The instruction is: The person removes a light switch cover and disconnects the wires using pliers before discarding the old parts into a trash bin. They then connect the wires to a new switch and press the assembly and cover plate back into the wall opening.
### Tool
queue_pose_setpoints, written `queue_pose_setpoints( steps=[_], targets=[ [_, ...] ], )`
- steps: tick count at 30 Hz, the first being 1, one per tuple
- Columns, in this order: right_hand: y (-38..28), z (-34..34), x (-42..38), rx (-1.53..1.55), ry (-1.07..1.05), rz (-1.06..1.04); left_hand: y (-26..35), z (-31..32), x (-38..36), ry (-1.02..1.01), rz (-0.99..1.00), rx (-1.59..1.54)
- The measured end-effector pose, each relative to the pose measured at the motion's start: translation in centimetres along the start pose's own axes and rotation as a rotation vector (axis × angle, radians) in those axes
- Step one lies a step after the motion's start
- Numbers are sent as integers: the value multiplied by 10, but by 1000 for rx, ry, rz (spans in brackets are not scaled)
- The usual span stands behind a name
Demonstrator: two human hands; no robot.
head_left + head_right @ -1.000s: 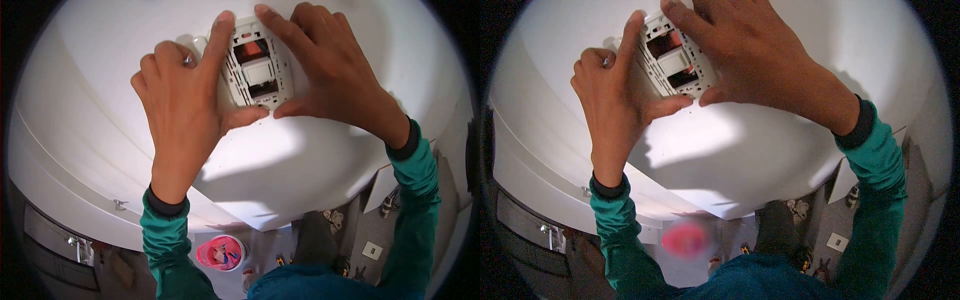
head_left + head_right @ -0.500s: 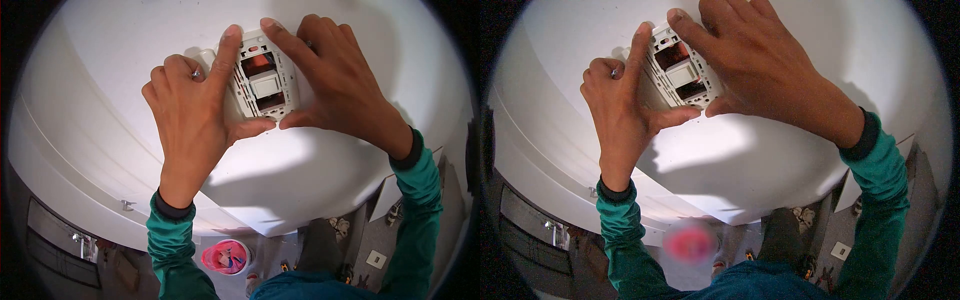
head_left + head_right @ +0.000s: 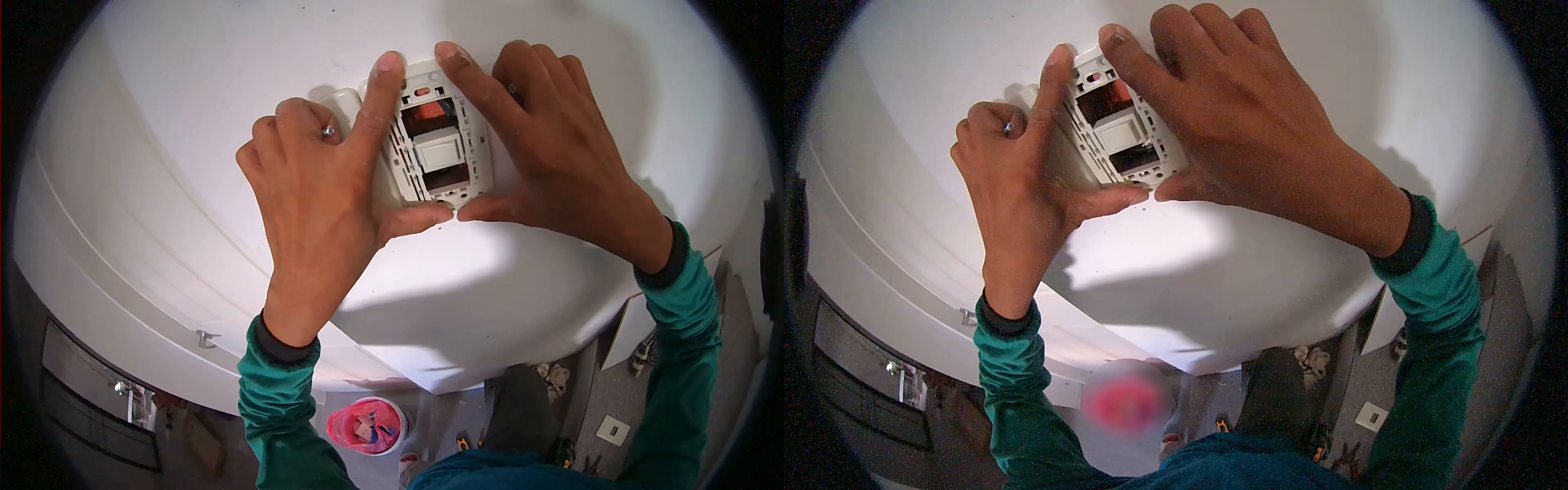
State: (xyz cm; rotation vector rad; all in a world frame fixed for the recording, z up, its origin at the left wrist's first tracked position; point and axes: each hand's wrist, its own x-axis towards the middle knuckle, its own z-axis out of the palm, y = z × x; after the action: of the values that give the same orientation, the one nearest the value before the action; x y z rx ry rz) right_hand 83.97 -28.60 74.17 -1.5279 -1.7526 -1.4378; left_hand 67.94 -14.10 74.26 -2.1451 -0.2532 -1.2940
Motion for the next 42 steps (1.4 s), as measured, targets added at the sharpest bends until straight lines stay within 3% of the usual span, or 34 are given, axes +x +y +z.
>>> queue_pose_setpoints(
  steps=[29,37,40,42],
  targets=[
    [-1,3,-3,10,10,-8,-2,0,-2,23,48,-29],
    [2,3,0,47,32,10,-6,-1,-4,37,73,-193],
    [3,5,1,65,33,37,-5,-4,-8,0,42,-387],
    [4,1,1,101,-7,49,-4,4,-18,219,-44,-625]
  ],
)
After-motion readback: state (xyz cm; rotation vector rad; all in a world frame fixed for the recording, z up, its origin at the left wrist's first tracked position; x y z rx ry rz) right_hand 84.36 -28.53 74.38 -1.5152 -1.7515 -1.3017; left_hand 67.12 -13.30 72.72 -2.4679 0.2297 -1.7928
